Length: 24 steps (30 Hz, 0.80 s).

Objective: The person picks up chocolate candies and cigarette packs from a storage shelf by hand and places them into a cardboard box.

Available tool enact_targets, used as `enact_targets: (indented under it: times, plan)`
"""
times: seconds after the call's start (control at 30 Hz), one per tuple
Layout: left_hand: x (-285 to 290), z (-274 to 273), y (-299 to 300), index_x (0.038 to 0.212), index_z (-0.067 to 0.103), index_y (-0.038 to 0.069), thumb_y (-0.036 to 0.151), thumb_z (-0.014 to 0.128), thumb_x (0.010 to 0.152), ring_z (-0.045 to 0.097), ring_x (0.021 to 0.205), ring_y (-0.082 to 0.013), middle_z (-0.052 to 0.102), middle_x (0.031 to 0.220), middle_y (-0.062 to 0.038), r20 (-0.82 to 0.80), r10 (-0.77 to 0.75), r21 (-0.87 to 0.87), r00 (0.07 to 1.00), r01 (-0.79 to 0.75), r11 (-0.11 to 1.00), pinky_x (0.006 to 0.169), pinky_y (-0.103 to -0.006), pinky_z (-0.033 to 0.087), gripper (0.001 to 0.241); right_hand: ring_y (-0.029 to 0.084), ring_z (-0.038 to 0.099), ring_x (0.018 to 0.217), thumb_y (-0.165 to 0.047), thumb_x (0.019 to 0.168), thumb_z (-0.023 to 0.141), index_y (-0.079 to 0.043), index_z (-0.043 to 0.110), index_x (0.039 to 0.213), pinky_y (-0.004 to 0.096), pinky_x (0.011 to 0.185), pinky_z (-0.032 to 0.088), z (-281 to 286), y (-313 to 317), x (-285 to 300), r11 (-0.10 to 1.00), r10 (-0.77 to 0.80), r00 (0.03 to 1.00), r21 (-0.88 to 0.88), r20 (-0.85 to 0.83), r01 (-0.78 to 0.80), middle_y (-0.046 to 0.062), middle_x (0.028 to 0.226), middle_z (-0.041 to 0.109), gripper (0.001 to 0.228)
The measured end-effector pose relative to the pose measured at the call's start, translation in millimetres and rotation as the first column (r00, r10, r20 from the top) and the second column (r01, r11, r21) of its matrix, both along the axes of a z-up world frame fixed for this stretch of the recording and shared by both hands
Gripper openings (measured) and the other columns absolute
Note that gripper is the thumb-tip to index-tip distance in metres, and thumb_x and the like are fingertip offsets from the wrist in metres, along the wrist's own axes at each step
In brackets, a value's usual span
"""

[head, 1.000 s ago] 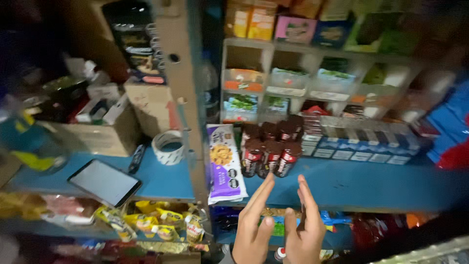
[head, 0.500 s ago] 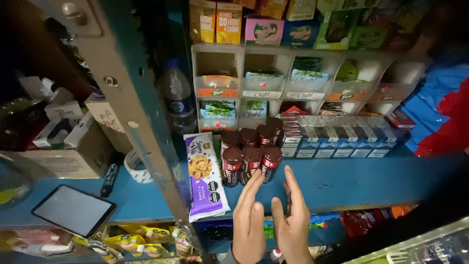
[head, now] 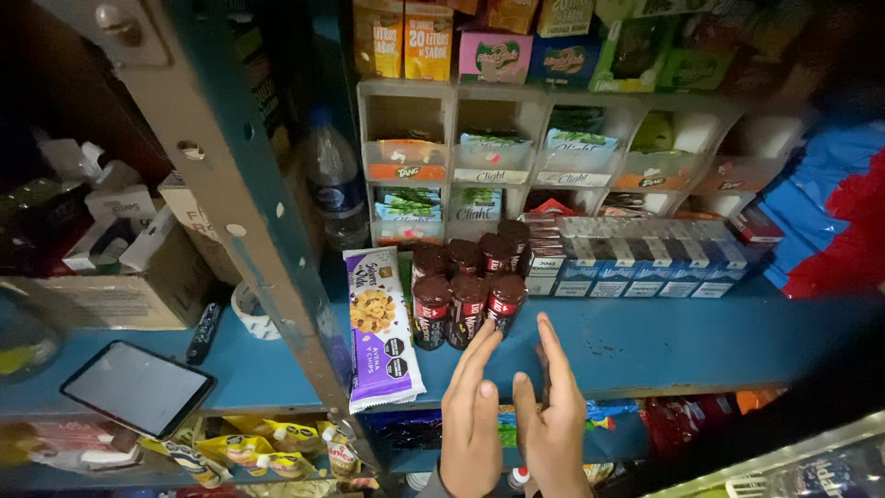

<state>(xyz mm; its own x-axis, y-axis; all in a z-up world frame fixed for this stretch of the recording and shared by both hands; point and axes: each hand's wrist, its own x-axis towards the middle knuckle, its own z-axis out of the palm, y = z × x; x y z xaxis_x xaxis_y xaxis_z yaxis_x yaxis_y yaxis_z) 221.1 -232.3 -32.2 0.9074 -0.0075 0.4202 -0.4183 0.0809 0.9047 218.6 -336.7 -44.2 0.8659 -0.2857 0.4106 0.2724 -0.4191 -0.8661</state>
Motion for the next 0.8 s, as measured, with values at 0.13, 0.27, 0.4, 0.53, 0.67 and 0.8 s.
enact_targets:
  times: [0.13,0.27,0.4,0.53,0.67,0.8]
  plan:
    - [-4.1,5.4,-2.5,0.143,0.060,0.006,0.059,0.031,0.101,0.047,0.148,-0.0273,0.051,0.159,-0.012,-0.019,0.001,-0.002,1.000,-0.001,1.000,0.118,-0.0453,0.039,0.073,0.029,0.037,0.155,-0.030,0.097,0.051,-0.012,0.033,0.160,0.037,0.108,0.049,3.6,-3.3,-4.0,1.000,-0.010,0.997,0.015,-0.077,0.011,0.006,0.170,0.034,0.068]
    - [-7.9,11.9,-2.9,0.142,0.061,0.011,0.062,0.031,0.097,0.048,0.148,-0.0254,0.051,0.159,-0.007,-0.122,-0.009,0.004,0.992,0.010,1.000,0.117,-0.0471,0.042,0.074,0.023,0.040,0.154,-0.029,0.097,0.052,-0.011,0.041,0.156,0.035,0.094,0.050,7.8,-4.6,-6.3,0.999,-0.009,0.995,0.034,-0.096,0.012,0.005,0.166,0.042,0.062]
    - [-11.1,17.3,-0.2,0.136,0.065,0.008,0.060,0.027,0.100,0.056,0.140,-0.0244,0.060,0.151,-0.010,-0.045,0.052,-0.007,0.998,-0.052,0.999,0.113,-0.0421,0.042,0.073,0.024,0.045,0.150,-0.023,0.099,0.053,-0.005,0.048,0.150,0.038,0.119,0.041,0.9,-8.2,-1.7,0.999,0.005,0.999,-0.032,0.034,-0.004,0.013,0.160,0.050,0.054]
    - [-11.8,18.2,0.3,0.136,0.066,0.015,0.067,0.026,0.095,0.054,0.143,-0.0237,0.058,0.154,-0.006,-0.153,0.037,0.004,0.988,-0.037,0.999,0.114,-0.0445,0.043,0.077,0.018,0.054,0.143,-0.033,0.095,0.055,-0.012,0.051,0.149,0.023,0.049,0.053,4.1,-6.5,-4.3,0.999,-0.041,0.998,-0.033,-0.049,0.040,0.005,0.161,0.050,0.059]
    - [-11.8,14.3,5.8,0.135,0.067,0.013,0.065,0.028,0.096,0.055,0.141,-0.0226,0.060,0.151,-0.006,-0.130,0.052,0.004,0.990,-0.052,0.999,0.114,-0.0433,0.043,0.076,0.024,0.048,0.148,-0.032,0.098,0.053,-0.009,0.050,0.150,0.039,0.114,0.046,-6.5,-3.0,1.3,0.999,-0.003,1.000,-0.045,-0.015,0.002,0.009,0.160,0.050,0.057]
    - [-11.9,12.7,8.1,0.136,0.066,0.010,0.064,0.028,0.097,0.055,0.142,-0.0234,0.059,0.153,-0.008,-0.110,0.040,-0.002,0.993,-0.040,0.999,0.115,-0.0426,0.041,0.077,0.024,0.049,0.148,-0.038,0.097,0.052,-0.010,0.050,0.150,0.037,0.104,0.054,-9.9,-3.4,1.2,0.999,-0.010,0.999,-0.040,-0.043,0.008,0.008,0.161,0.050,0.060]
